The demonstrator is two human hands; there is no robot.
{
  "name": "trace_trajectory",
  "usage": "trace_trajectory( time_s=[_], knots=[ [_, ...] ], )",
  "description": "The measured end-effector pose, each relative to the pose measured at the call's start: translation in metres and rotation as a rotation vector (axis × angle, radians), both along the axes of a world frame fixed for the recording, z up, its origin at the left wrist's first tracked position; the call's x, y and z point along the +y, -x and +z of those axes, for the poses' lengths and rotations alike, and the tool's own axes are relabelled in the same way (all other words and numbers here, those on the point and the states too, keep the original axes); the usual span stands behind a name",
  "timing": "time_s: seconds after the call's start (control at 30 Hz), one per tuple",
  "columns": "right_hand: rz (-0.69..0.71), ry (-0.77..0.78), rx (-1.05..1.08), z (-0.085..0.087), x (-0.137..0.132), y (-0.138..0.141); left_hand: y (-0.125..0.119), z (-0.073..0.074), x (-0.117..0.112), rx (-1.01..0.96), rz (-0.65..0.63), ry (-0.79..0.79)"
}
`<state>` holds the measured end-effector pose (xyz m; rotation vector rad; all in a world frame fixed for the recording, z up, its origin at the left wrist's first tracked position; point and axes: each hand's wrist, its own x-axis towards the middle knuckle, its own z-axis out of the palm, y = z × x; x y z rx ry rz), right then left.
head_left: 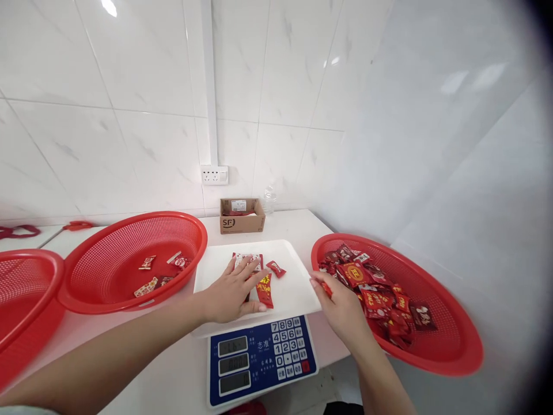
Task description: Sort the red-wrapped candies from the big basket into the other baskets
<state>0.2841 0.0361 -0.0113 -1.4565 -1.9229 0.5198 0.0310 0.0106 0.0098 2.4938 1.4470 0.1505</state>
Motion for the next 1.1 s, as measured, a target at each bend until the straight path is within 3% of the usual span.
trace_trajectory(
  time_s=[0.1,0.27,0.47,0.7,0.97,1.03,1.1],
  knots=[
    [-0.091,0.027,-0.008,-0.005,0.000,-0.014,-0.016,-0.007,0.017,-0.009,0.051,0.014],
    [-0.118,0.044,0.127,-0.013,0.004,-0.023,-0.034,-0.019,0.034,-0.007,0.095,0.006],
    [-0.134,0.212,0.379,-0.018,0.010,-0.034,-0.033,-0.024,0.034,-0.011,0.101,-0.063],
    [-0.118,0.244,0.484,-0.017,0.008,-0.039,-0.031,-0.027,0.034,-0.025,0.064,-0.135],
    [-0.129,0.246,0.541,-0.016,0.007,-0.039,-0.011,-0.015,0.039,-0.055,-0.151,-0.089],
    [-0.144,0.243,0.536,-0.016,0.006,-0.039,0.000,-0.007,0.041,-0.084,-0.097,-0.080],
    [-0.155,0.240,0.534,-0.016,0.006,-0.039,0.017,0.001,0.041,-0.120,0.042,-0.079]
  ],
)
